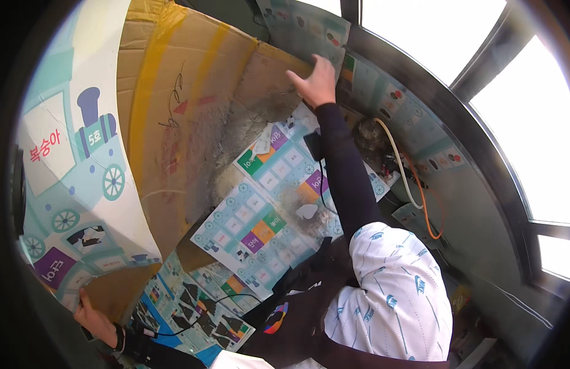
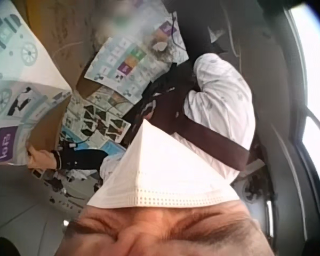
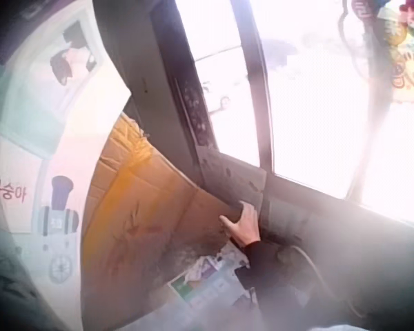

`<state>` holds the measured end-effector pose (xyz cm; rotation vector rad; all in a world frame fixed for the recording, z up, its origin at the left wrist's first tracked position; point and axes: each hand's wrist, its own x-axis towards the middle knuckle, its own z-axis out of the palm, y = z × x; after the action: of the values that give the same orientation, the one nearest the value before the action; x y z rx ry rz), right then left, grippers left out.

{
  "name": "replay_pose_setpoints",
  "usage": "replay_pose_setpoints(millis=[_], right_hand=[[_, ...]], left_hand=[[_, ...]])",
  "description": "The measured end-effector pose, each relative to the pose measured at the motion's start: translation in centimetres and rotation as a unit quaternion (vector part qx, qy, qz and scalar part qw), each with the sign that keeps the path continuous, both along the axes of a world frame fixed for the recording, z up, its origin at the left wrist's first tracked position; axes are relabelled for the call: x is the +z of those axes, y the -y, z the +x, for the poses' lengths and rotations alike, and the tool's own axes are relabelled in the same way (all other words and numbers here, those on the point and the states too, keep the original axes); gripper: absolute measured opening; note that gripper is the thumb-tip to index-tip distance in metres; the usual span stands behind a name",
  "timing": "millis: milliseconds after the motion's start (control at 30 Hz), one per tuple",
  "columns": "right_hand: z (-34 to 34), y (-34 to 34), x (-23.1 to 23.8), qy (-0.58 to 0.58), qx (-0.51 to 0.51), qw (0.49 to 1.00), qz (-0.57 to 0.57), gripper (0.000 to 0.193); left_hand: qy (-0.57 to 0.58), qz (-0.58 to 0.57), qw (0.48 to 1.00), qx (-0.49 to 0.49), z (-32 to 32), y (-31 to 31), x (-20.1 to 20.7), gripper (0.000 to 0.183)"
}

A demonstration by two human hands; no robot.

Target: Cutting out paper components or pattern materials from a large box/sheet using scissors in a workshop environment.

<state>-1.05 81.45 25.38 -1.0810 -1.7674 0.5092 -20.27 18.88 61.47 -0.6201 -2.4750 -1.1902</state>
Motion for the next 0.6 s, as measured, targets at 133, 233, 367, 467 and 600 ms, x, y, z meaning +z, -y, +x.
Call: replay_pose_setpoints(millis=[133, 233, 367, 467, 600], right_hand=[[-6.4, -8.6, 4.5, 0.063, 0.147, 0.987, 0.005, 0.098], [-9.1, -9.8, 4.7, 0.056, 0.271, 0.957, -0.087, 0.104], [-9.8, -11.4, 3.8, 0.079, 0.507, 0.827, -0.232, 0.071], [-9.1, -9.9, 2.2, 0.014, 0.461, 0.866, -0.192, 0.056], [-6.7, -9.4, 0.7, -0.053, 0.442, 0.864, -0.234, 0.052]], left_hand=[[-0.044, -0.002, 0.998, -0.042, -0.6, 0.6, -0.1, 0.025], [-0.087, 0.007, 0.995, -0.048, 1.0, -0.6, -0.5, 0.026], [-0.026, -0.088, 0.995, 0.042, -0.8, 0.0, 1.6, 0.038], [0.021, -0.123, 0.988, 0.092, -1.7, -1.1, 2.5, 0.044], [0.014, -0.114, 0.992, 0.050, -5.2, -1.1, 4.1, 0.049]])
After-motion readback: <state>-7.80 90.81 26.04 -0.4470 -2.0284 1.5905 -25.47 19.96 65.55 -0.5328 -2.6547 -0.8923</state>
